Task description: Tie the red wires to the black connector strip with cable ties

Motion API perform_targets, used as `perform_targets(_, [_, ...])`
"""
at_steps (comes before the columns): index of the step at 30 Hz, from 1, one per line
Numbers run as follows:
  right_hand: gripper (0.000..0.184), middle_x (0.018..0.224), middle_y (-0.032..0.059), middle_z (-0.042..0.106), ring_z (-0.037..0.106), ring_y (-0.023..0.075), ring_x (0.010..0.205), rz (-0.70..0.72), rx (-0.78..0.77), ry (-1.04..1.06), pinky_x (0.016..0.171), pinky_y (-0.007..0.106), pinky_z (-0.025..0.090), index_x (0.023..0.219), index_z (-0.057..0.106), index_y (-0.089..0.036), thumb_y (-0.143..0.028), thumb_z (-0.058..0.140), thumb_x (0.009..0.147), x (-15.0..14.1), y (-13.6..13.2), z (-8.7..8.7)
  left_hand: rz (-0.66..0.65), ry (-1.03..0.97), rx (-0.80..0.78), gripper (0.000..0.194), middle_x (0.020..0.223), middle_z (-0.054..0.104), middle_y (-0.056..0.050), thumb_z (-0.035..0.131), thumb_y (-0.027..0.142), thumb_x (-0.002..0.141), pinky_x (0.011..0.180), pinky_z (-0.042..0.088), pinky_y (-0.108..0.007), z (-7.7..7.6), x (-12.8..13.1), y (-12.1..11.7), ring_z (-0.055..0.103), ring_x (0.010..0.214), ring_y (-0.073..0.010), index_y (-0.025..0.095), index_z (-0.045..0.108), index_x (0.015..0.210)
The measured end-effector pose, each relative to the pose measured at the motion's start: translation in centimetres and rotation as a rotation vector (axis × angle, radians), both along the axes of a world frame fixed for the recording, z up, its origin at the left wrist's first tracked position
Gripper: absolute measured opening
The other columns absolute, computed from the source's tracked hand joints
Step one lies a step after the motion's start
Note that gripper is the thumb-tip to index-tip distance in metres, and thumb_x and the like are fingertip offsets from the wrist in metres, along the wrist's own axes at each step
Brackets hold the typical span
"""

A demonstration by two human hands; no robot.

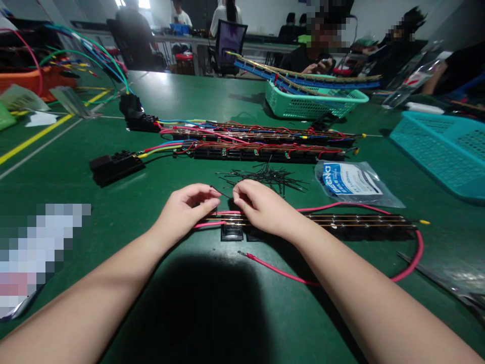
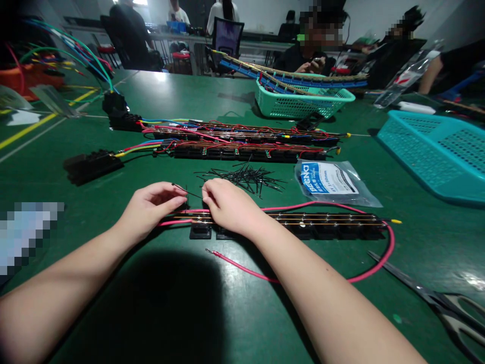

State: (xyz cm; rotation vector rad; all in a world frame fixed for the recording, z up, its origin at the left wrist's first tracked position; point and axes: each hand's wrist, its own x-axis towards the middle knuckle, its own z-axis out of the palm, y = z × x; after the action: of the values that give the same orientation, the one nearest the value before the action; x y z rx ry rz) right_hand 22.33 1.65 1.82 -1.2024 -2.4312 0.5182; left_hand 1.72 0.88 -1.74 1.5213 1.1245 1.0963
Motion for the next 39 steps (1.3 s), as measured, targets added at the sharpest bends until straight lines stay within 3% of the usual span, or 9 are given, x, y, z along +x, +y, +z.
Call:
perform_targets(11, [0.01, 0.082, 0.0037, 0.055, 0.049, 0.0152, 0.077, 0.09, -0.013, 0.018, 0.073, 0.026, 0.038, 0.08, 0.05, -0.017, -0.01, 0.044, 0.085, -0.5, -0.4, -0.6, -0.039, 0.007, 0.017, 0.019, 0.08, 0.069, -0.002, 0.072, 0.034, 0.074, 0.069, 0.05, -0.024, 0.6, 0.2, -0.3, 0.062, 0.072, -0.0137, 0.017, 0.069, 0.083])
perform_targets(17, [0.008, 0.081, 0.0022, 0.055, 0.049, 0.0143, 0.079, 0.103, -0.015, 0.075, 0.074, 0.026, 0.037, 0.08, 0.051, -0.016, -0.011, 0.047, 0.084, -0.4, -0.4, -0.5, -0.071, -0.031, 0.045, 0.019, 0.088, 0.071, -0.005, 0.071, 0.034, 0.076, 0.079, 0.053, -0.027, 0.7, 0.2, -0.3, 0.065, 0.082, -0.0161, 0.016, 0.067, 0.081])
perform_targets(21, [0.005, 0.08, 0.0013, 0.054, 0.049, 0.0134, 0.077, 0.101, -0.045, 0.139, 0.072, 0.025, 0.037, 0.082, 0.053, -0.016, -0.014, 0.049, 0.084, -0.3, -0.3, -0.5, -0.076, -0.073, 0.059, 0.017, 0.092, 0.072, -0.006, 0.065, 0.032, 0.083, 0.075, 0.054, -0.027, 0.7, 0.3, -0.6, 0.066, 0.076, -0.0139, 0.017, 0.058, 0.087])
perform_targets(27, [0.002, 0.076, -0.0013, 0.053, 0.047, 0.0097, 0.067, 0.059, -0.16, 0.291, 0.062, 0.022, 0.038, 0.082, 0.053, -0.017, -0.015, 0.051, 0.083, -0.2, -0.2, -0.4, 0.037, 0.253, 0.372, 0.008, 0.083, 0.068, -0.001, 0.06, 0.026, 0.086, 0.072, 0.05, -0.025, 0.6, -0.1, -1.0, 0.065, 0.077, -0.0137, 0.019, 0.062, 0.09])
perform_targets(31, [0.003, 0.078, -0.0013, 0.053, 0.046, 0.0086, 0.066, 0.04, -0.228, 0.418, 0.06, 0.021, 0.039, 0.085, 0.052, -0.016, -0.016, 0.054, 0.082, -0.1, -0.3, -0.2, 0.012, 0.472, 0.555, 0.01, 0.082, 0.07, -0.001, 0.059, 0.023, 0.086, 0.073, 0.048, -0.026, 0.9, -0.2, -0.9, 0.061, 0.077, -0.0135, 0.019, 0.068, 0.088])
perform_targets(39, [0.013, 0.075, -0.0029, 0.049, 0.047, 0.0081, 0.066, 0.119, -0.305, 0.511, 0.061, 0.021, 0.04, 0.085, 0.051, -0.017, -0.019, 0.062, 0.079, 0.0, -0.4, -0.1, -0.008, 0.541, 0.616, 0.012, 0.081, 0.072, -0.001, 0.058, 0.022, 0.086, 0.073, 0.048, -0.027, 1.1, -0.2, -0.9, 0.058, 0.074, -0.0136, 0.019, 0.07, 0.085])
